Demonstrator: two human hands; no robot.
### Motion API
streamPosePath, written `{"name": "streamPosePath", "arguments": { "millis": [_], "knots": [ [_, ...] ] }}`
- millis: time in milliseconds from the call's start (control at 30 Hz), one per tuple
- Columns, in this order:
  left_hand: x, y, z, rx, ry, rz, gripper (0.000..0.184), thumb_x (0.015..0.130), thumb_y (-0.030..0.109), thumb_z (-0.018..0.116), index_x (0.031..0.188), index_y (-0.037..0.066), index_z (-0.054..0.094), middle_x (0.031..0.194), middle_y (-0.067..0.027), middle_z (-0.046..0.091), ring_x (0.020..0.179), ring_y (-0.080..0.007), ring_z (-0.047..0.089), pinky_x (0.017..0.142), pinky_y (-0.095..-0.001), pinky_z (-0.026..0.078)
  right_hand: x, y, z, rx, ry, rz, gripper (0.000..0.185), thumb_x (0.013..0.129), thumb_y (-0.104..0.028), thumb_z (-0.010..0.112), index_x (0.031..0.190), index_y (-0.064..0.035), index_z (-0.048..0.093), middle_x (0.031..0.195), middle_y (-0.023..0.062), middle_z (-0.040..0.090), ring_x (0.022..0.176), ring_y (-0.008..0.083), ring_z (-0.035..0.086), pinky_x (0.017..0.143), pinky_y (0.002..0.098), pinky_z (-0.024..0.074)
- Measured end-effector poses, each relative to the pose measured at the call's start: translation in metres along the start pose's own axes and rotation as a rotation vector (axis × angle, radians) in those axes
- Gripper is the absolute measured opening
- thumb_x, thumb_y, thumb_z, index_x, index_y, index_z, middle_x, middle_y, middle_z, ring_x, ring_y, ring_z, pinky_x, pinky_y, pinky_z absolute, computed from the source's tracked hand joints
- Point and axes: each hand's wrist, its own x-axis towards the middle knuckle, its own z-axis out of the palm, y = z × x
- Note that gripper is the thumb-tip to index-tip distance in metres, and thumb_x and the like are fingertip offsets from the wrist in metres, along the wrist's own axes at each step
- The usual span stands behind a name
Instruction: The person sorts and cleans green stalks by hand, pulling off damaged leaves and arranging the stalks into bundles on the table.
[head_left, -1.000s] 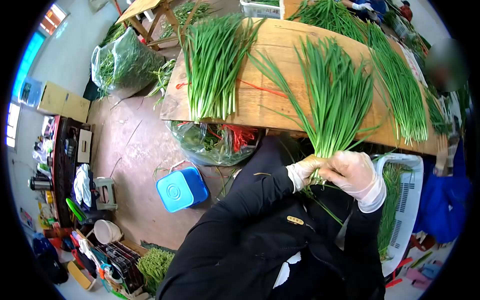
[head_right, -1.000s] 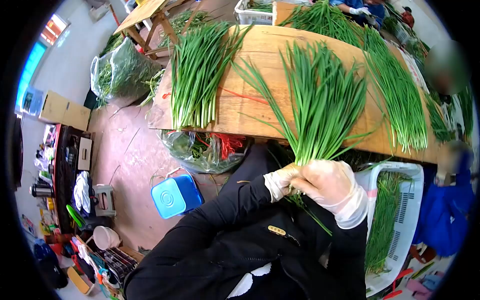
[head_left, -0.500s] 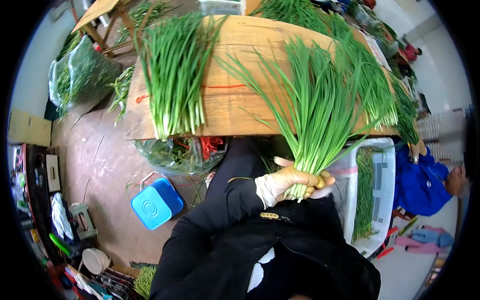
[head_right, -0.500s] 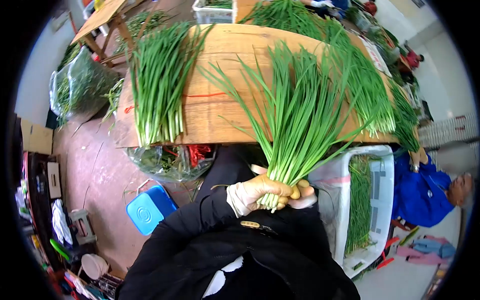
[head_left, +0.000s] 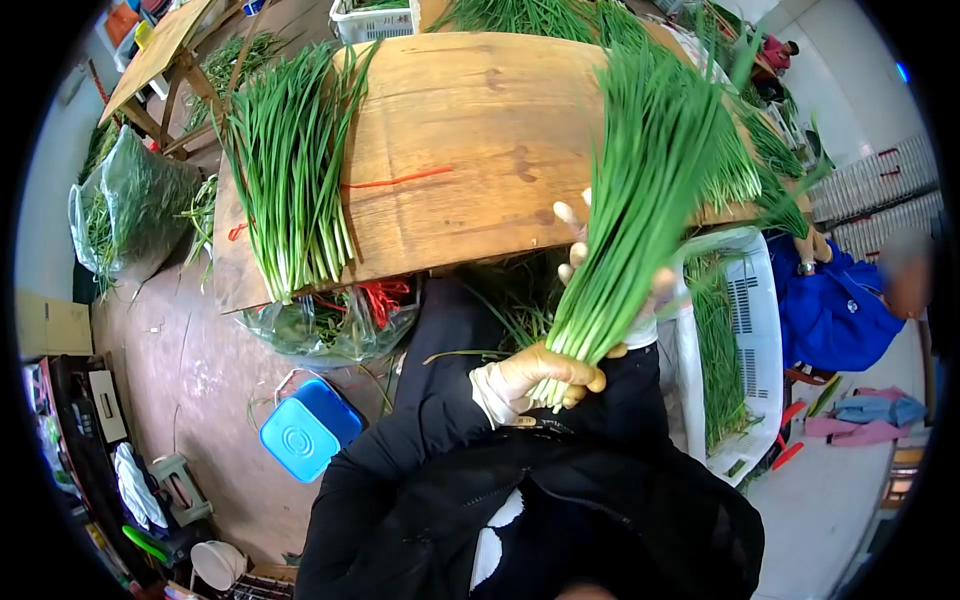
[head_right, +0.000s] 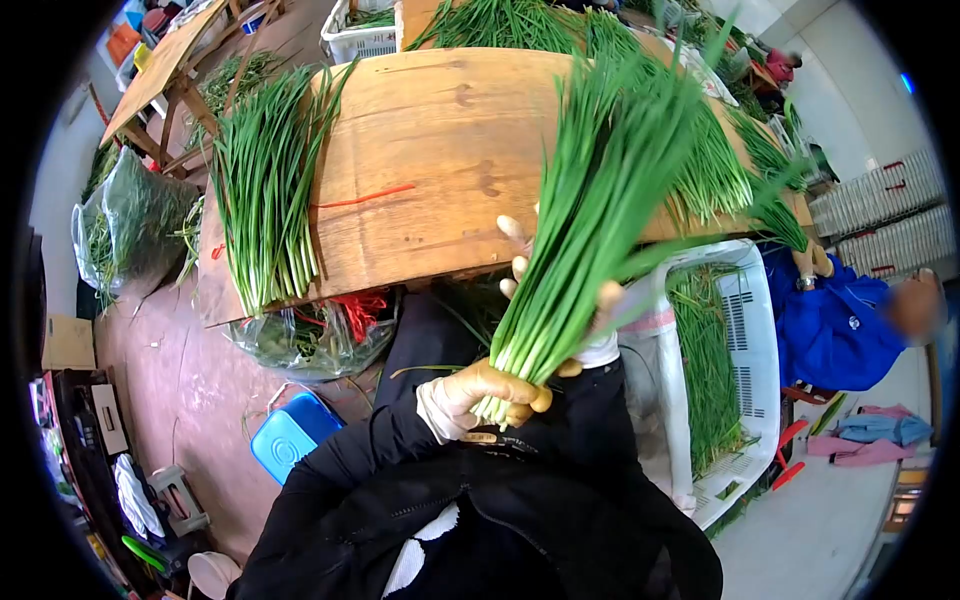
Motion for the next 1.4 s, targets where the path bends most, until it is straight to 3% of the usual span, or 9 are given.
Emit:
{"name": "streamPosePath", "arguments": {
  "millis": [100, 233, 400, 567, 667, 867, 1100, 1233, 1400],
  "knots": [
    [0.005, 0.011, 0.001, 0.093, 0.052, 0.011, 0.053, 0.072, 0.014, 0.064, 0.118, -0.003, 0.043, 0.084, -0.0086, 0.059, 0.061, -0.0122, 0.054, 0.059, -0.0229, 0.045, 0.004, -0.003, -0.010, -0.036, 0.207, 0.041, 0.080, 0.078, -0.029, 0.061, 0.135, -0.0044, 0.011, 0.112, 0.0077, 0.048, 0.087, 0.0117, 0.052, 0.082, 0.0315, 0.0456],
    [0.016, 0.053, 0.000, 0.642, 0.261, 0.358, 0.111, 0.045, 0.020, 0.086, 0.130, 0.004, 0.017, 0.131, -0.0198, 0.030, 0.122, -0.0248, 0.029, 0.100, -0.0370, 0.027, 0.034, -0.023, 0.002, -0.300, 0.313, -0.007, 0.082, 0.071, -0.031, 0.067, 0.133, -0.0040, 0.020, 0.094, 0.0030, 0.051, 0.079, 0.0114, 0.052, 0.078, 0.0300, 0.0470],
    [0.042, 0.131, 0.046, 1.558, 0.347, 0.865, 0.136, 0.032, 0.021, 0.087, 0.135, 0.005, -0.001, 0.137, -0.0219, 0.015, 0.127, -0.0307, 0.019, 0.104, -0.0373, 0.019, 0.091, -0.046, 0.001, -0.539, 0.225, -0.243, 0.032, 0.076, -0.008, 0.061, 0.106, -0.0001, 0.053, 0.091, 0.0067, 0.060, 0.080, 0.0167, 0.057, 0.075, 0.0285, 0.0483],
    [0.073, 0.152, 0.009, 1.795, 0.527, 1.043, 0.128, 0.038, 0.018, 0.086, 0.135, 0.005, 0.005, 0.135, -0.0180, 0.023, 0.124, -0.0266, 0.026, 0.101, -0.0312, 0.025, 0.093, -0.032, -0.020, -0.811, 0.295, -0.290, 0.056, 0.061, -0.014, 0.077, 0.108, -0.0057, 0.049, 0.096, -0.0004, 0.054, 0.088, 0.0124, 0.051, 0.079, 0.0271, 0.0423],
    [0.093, 0.148, -0.046, 1.416, 0.498, 0.982, 0.105, 0.056, 0.016, 0.076, 0.136, 0.010, 0.008, 0.131, -0.0170, 0.033, 0.118, -0.0242, 0.037, 0.094, -0.0320, 0.034, 0.071, -0.021, -0.060, -1.030, 0.303, -0.178, 0.058, 0.055, -0.020, 0.081, 0.104, -0.0072, 0.052, 0.093, -0.0012, 0.054, 0.086, 0.0132, 0.051, 0.076, 0.0287, 0.0432],
    [0.047, 0.141, 0.002, 1.930, 0.924, 0.835, 0.108, 0.057, 0.015, 0.069, 0.136, 0.009, -0.005, 0.100, -0.0262, 0.053, 0.085, -0.0372, 0.057, 0.073, -0.0362, 0.047, 0.100, -0.007, -0.014, -0.847, 0.310, -0.152, 0.056, 0.058, -0.012, 0.078, 0.106, -0.0051, 0.051, 0.096, 0.0028, 0.055, 0.088, 0.0145, 0.051, 0.078, 0.0283, 0.0437],
    [-0.053, 0.168, 0.072, 2.257, 1.227, 0.437, 0.108, 0.063, 0.043, 0.070, 0.125, -0.019, 0.006, 0.080, -0.0250, 0.057, 0.068, -0.0304, 0.060, 0.058, -0.0328, 0.049, 0.168, 0.058, 0.025, -0.291, 0.269, 0.143, 0.033, 0.074, -0.013, 0.066, 0.103, -0.0023, 0.055, 0.094, 0.0047, 0.058, 0.081, 0.0116, 0.056, 0.072, 0.0238, 0.0471],
    [-0.100, 0.203, 0.070, 2.125, 1.081, -0.170, 0.102, 0.072, 0.053, 0.059, 0.123, -0.020, 0.009, 0.086, -0.0336, 0.054, 0.082, -0.0349, 0.059, 0.068, -0.0347, 0.047, 0.197, 0.105, -0.022, -0.189, 0.258, 0.353, 0.031, 0.074, -0.014, 0.063, 0.101, -0.0029, 0.055, 0.098, 0.0075, 0.059, 0.092, 0.0165, 0.056, 0.081, 0.0312, 0.0470],
    [-0.144, 0.208, 0.036, 1.865, 0.992, 0.056, 0.058, 0.082, 0.030, 0.057, 0.125, 0.001, 0.032, 0.106, -0.0225, 0.054, 0.095, -0.0281, 0.055, 0.079, -0.0329, 0.045, 0.198, 0.132, -0.046, -0.149, 0.143, 0.506, 0.037, 0.074, -0.023, 0.062, 0.104, -0.0020, 0.056, 0.092, 0.0065, 0.061, 0.081, 0.0146, 0.057, 0.076, 0.0284, 0.0476]
  ]
}}
